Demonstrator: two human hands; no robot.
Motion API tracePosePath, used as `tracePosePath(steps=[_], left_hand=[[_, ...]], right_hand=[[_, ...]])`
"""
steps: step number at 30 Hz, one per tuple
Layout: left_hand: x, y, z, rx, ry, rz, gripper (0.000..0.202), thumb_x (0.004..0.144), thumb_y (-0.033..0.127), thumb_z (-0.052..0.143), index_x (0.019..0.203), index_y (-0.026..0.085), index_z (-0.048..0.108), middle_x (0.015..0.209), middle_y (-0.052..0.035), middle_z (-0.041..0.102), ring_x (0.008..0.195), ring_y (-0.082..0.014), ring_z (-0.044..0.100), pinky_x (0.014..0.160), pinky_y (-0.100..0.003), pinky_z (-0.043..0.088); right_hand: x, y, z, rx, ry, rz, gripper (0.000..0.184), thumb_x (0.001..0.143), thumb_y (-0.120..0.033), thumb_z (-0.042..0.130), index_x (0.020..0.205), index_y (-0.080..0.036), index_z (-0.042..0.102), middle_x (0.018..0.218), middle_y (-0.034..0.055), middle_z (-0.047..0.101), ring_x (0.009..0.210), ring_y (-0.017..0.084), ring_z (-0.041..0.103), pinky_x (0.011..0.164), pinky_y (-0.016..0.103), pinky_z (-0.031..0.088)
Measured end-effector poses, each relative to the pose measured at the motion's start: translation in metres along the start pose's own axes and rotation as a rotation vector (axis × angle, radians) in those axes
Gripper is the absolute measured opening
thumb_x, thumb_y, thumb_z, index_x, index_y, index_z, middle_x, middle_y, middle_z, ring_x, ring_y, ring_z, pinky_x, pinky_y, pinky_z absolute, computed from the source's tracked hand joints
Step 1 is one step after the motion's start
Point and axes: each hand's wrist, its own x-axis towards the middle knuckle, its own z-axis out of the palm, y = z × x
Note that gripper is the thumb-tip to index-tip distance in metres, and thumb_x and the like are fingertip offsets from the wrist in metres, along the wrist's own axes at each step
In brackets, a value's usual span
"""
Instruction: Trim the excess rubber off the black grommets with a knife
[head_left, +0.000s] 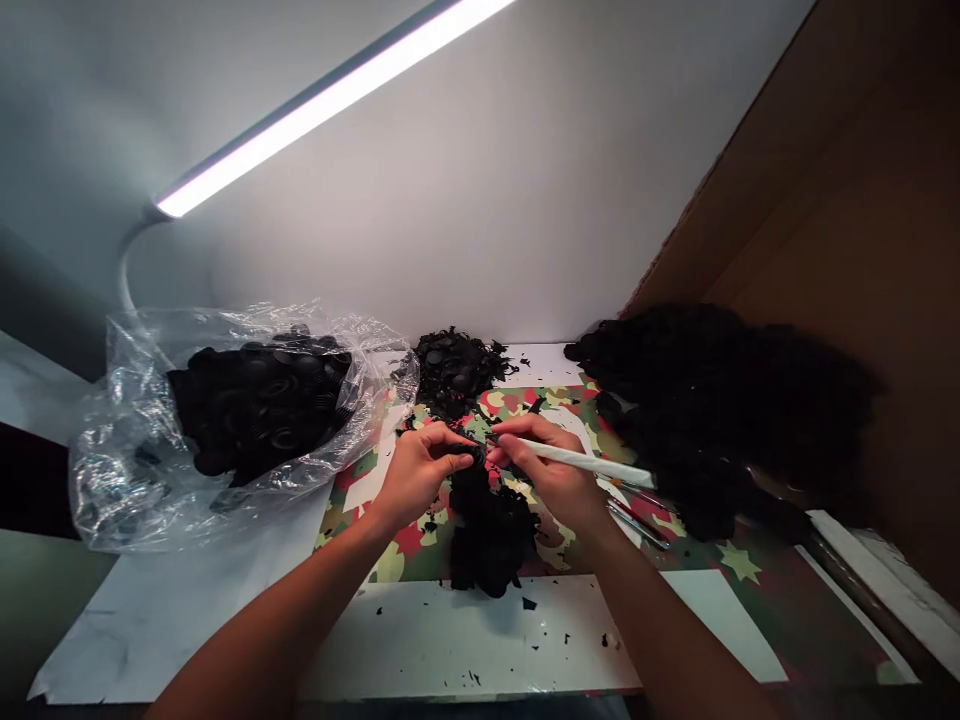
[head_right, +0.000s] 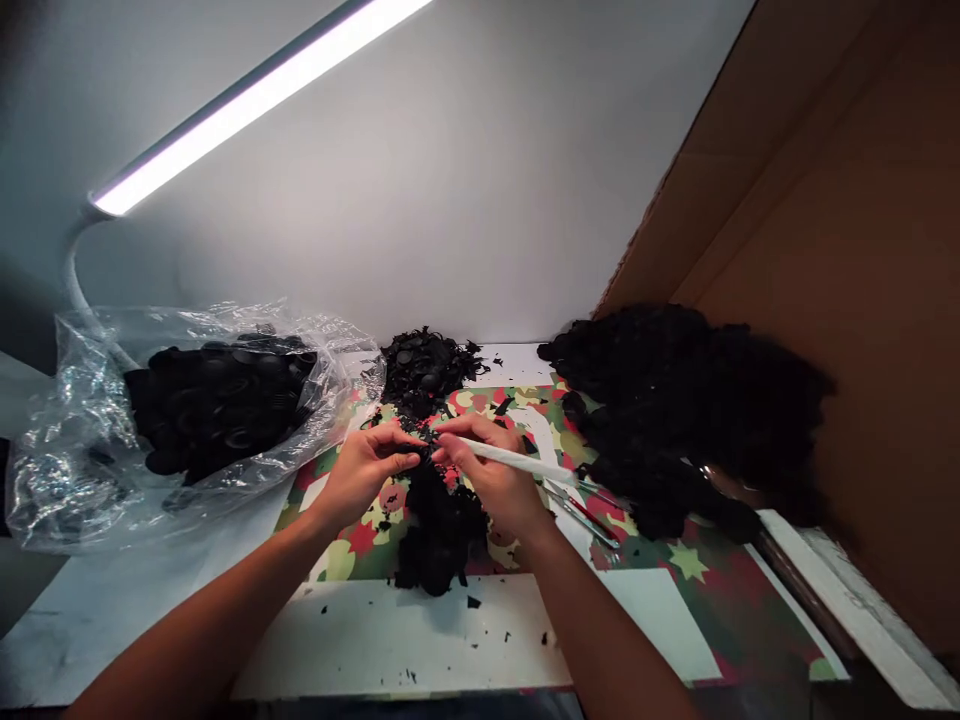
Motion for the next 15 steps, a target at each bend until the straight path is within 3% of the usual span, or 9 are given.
tracePosePath(steps=[2, 7, 15], left_hand=[[0.0011, 0.0, -0.0021, -0.015, -0.025, -0.013, 0.015, 0.066, 0.023, 0.079, 0.08, 0.017, 0.081, 0.078, -0.0044, 0.071, 0.074, -0.0175, 0.063, 0.069, -0.028, 0.046], [0.0018, 0.0006, -0.0056, -0.034, -0.073, -0.019, 0.014, 0.066, 0.022, 0.078, 0.079, 0.016, 0.08, 0.078, -0.0049, 0.072, 0.074, -0.0172, 0.063, 0.07, -0.028, 0.046], [0.0006, -0.0016, -0.007, 0.076, -0.08, 0.008, 0.014, 0.068, 0.026, 0.078, 0.076, 0.016, 0.077, 0.073, -0.004, 0.069, 0.07, -0.0171, 0.059, 0.067, -0.029, 0.043]], right_hand=[[-0.0011, 0.0004, 0.0016, -0.074, -0.008, -0.056, 0.021, 0.088, -0.043, 0.071, 0.093, -0.023, 0.07, 0.085, 0.0032, 0.075, 0.077, 0.021, 0.072, 0.069, 0.031, 0.055], [-0.0023, -0.0019, 0.0069, -0.221, -0.082, -0.23, 0.012, 0.092, -0.026, 0.066, 0.081, -0.023, 0.069, 0.107, 0.004, 0.077, 0.095, 0.021, 0.072, 0.088, 0.034, 0.053], [-0.0055, 0.0067, 0.0077, -0.338, -0.113, -0.337, 0.01, 0.096, -0.027, 0.062, 0.088, -0.024, 0.068, 0.109, 0.0034, 0.076, 0.096, 0.021, 0.069, 0.087, 0.035, 0.052]])
